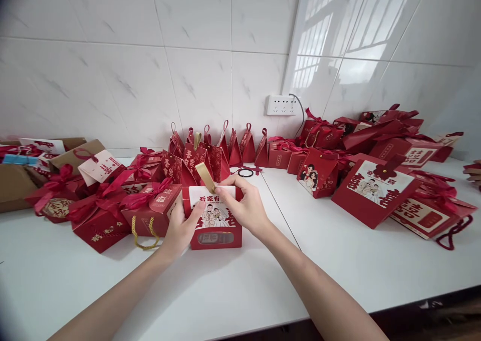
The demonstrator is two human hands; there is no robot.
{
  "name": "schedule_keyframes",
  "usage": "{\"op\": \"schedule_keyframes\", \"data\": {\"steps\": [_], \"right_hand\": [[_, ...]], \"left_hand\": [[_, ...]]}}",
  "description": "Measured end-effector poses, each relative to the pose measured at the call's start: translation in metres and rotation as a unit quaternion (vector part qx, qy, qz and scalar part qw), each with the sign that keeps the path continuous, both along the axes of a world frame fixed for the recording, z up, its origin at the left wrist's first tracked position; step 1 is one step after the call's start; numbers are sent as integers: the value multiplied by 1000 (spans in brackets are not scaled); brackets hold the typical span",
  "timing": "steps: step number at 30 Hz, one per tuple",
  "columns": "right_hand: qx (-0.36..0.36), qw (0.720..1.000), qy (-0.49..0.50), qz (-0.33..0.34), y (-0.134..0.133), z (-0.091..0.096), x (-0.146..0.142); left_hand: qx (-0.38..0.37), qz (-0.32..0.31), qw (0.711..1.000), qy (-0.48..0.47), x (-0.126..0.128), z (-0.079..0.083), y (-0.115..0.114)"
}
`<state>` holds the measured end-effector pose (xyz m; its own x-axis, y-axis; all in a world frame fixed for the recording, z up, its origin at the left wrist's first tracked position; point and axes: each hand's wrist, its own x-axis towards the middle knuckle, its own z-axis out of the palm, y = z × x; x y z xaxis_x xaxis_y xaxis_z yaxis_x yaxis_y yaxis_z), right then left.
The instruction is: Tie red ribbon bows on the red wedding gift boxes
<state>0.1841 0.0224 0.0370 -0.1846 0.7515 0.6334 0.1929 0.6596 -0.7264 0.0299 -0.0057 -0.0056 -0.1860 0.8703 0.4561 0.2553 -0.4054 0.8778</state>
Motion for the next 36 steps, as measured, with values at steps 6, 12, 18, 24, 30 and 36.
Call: {"op": "schedule_keyframes", "data": {"steps": [6, 12, 18, 24, 30, 36], "right_hand": [[-4, 1000, 4, 11, -4, -2, 2], [-27, 997, 9, 76, -12, 2, 2], [81, 995, 22, 51, -16, -12, -9], [262, 965, -13, -6, -13, -23, -12], [268, 962, -52, -16, -17, -18, -11], [232, 972, -43, -8, -19, -16, -12]], "left_hand": [[-15, -68, 998, 1, -6, 19, -6], [96, -8, 990, 100, -7, 48, -18], [147, 17, 982, 115, -5, 48, -19], [149, 68, 982, 98, -2, 43, -17], [145, 95, 978, 114, 0, 44, -19], [126, 104, 980, 117, 0, 45, -19]]}}
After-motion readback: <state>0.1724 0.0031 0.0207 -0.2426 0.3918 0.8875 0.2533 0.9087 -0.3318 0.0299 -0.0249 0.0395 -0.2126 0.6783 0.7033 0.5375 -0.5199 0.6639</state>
